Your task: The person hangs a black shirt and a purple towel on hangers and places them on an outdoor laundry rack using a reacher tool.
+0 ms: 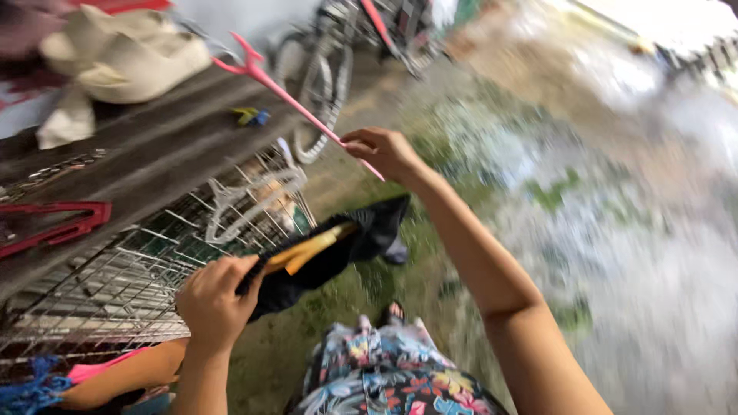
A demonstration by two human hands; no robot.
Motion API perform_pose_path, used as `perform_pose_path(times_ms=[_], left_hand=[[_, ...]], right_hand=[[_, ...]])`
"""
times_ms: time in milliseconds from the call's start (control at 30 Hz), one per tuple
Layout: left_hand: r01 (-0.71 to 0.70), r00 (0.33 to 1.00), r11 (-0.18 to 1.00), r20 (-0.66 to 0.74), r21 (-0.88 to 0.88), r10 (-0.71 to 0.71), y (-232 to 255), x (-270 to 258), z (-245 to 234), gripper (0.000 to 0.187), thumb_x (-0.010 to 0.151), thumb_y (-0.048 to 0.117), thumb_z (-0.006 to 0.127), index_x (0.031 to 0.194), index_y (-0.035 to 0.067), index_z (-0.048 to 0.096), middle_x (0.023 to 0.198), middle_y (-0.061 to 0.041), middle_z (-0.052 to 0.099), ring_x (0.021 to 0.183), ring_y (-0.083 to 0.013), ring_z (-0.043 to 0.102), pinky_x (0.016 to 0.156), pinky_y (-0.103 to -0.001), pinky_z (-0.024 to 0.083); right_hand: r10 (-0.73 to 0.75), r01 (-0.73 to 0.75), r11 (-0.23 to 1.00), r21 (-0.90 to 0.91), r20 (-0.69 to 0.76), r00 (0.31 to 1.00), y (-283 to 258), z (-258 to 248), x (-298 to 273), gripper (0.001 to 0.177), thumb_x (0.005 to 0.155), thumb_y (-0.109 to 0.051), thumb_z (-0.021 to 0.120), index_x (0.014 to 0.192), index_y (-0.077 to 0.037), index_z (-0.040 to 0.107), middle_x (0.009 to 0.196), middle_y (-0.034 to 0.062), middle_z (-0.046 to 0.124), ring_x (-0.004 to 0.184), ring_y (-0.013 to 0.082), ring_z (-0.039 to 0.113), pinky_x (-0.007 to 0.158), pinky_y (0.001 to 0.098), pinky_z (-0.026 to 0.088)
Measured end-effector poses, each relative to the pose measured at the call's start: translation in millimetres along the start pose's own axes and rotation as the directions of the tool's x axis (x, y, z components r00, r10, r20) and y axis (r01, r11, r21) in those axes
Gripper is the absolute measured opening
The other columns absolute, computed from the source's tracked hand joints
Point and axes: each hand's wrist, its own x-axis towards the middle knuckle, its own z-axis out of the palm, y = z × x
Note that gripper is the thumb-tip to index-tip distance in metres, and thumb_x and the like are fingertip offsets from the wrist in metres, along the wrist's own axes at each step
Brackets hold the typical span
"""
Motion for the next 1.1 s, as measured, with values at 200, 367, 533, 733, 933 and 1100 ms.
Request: perform_pose_path(times_ms=[200,367,533,733,933,1100], left_hand=[[0.141,0.99,0.984,-0.008,0.11,-0.141,9.0,2.7,4.5,0.026,0.077,0.023,0.083,0.098,0.016,0.069,0.084,0.001,0.07,0.078,-0.021,0.069,0.069,-0.039,0.051],[0.269,0.963,0.953,-0.042,0.141,-0.266,3.6,-5.2,16.3,0.029,0.074,0.025,0.085,0.096,0.016,0.07,0.085,-0.001,0.071,0.076,-0.0226,0.069,0.067,-0.036,0.053],[0.273,0.96,0.952,0.017,0.139,-0.278,-15.2,-4.4,29.5,0.031,0.07,0.024,0.086,0.096,0.015,0.071,0.082,-0.003,0.07,0.074,-0.0237,0.069,0.067,-0.037,0.054],[0.256,0.936,0.966,0.236,0.045,-0.26,-33.5,12.2,69.5,0.032,0.071,0.025,0.086,0.097,0.014,0.072,0.078,-0.001,0.072,0.071,-0.02,0.071,0.063,-0.035,0.055],[0.021,0.957,0.998,0.291,-0.051,-0.005,-10.7,72.0,121.1,0.028,0.071,0.026,0.08,0.096,0.015,0.072,0.076,0.0,0.07,0.066,-0.0199,0.07,0.058,-0.038,0.052],[-0.02,0.975,0.997,0.224,0.08,0.002,47.8,143.1,197.3,0.027,0.072,0.039,0.088,0.092,0.028,0.073,0.072,-0.003,0.066,0.065,-0.0291,0.065,0.064,-0.045,0.051]], right_hand=[[-0.114,0.097,0.955,-0.281,-0.044,0.993,137.6,59.4,184.1,0.072,0.085,-0.04,0.082,0.144,-0.007,0.055,0.121,0.0162,0.065,0.097,0.0242,0.069,0.085,0.0367,0.057],[-0.382,0.278,0.83,-0.484,-0.131,0.915,200.7,86.1,276.5,0.111,0.068,-0.04,0.099,0.152,0.0,0.039,0.134,0.0262,0.049,0.114,0.0434,0.058,0.094,0.0474,0.051],[-0.01,-0.058,0.959,-0.279,-0.236,0.972,216.2,115.3,303.7,0.058,0.084,-0.044,0.086,0.121,-0.008,0.06,0.1,0.0176,0.073,0.089,0.0356,0.069,0.081,0.0454,0.057],[0.098,-0.08,0.927,-0.366,0.032,0.995,261.3,49.1,237.8,0.041,0.082,-0.044,0.077,0.103,-0.009,0.07,0.089,0.0161,0.073,0.081,0.0302,0.068,0.074,0.0449,0.053],[0.067,-0.127,0.985,-0.115,-0.422,0.904,256.4,-113.0,131.3,0.037,0.091,-0.043,0.076,0.088,-0.008,0.067,0.077,0.0127,0.072,0.075,0.0256,0.063,0.069,0.038,0.054],[0.072,-0.406,0.83,-0.383,-0.648,0.759,209.9,-279.4,13.0,0.033,0.09,-0.035,0.082,0.09,-0.005,0.068,0.071,0.0102,0.066,0.065,0.0199,0.061,0.063,0.0363,0.051]])
